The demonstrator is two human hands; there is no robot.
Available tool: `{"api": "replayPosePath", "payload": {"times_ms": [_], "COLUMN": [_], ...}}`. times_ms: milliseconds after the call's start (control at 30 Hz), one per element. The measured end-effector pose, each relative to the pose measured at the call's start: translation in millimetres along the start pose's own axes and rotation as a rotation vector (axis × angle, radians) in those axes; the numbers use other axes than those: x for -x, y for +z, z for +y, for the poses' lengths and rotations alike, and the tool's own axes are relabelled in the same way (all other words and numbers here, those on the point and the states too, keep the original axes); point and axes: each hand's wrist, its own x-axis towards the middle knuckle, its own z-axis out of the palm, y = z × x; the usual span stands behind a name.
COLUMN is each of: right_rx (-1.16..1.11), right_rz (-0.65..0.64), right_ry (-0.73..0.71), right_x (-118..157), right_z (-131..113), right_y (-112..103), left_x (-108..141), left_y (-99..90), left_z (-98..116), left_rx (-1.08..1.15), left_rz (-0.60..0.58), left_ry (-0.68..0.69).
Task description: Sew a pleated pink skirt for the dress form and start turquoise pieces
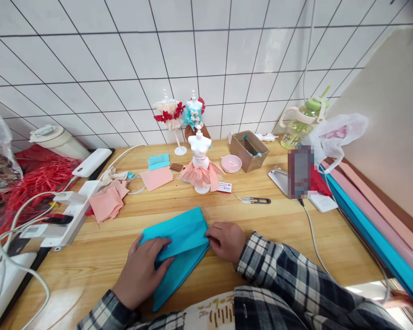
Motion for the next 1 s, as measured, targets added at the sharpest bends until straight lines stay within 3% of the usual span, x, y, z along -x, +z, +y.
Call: {"api": "replayPosePath", "payload": {"times_ms": [67,200,367,467,633,800,900,1000], "right_rx": [-0.030,-0.054,0.068,0.121,0.178,0.146,0.143,0.159], "right_rz": [0.026,0.078,0.056,0.066,0.148,0.240,0.124,0.037], "right_ry": [0.027,-0.011,-0.152,-0.140,-0.207,-0.266,-0.243,-0.248], "right_x": [2,11,21,24,30,33,31,29], "right_z": [2,0,-6,-9,-14,-17,-18,-18], "right_y": [-1,-4,-4,-4,-3,-1,1,5], "left_x": [2,-7,-33,-42,-42,-38,-36,-33], "left_y": [-13.7,-34.2,-20.3,-8.0,1.9,12.9,21.0,27.9], "left_z": [-2,1,11,11,10,17,19,22], "left_rx": [0.028,0.050,-0.001,0.012,0.175,0.436,0.478,0.367], "left_rz": [-0.079,-0.187,-0.227,-0.159,0.028,0.140,0.171,0.128], "left_ry": [0.027,0.232,0.349,0.286,-0.005,-0.270,-0.307,-0.181]}}
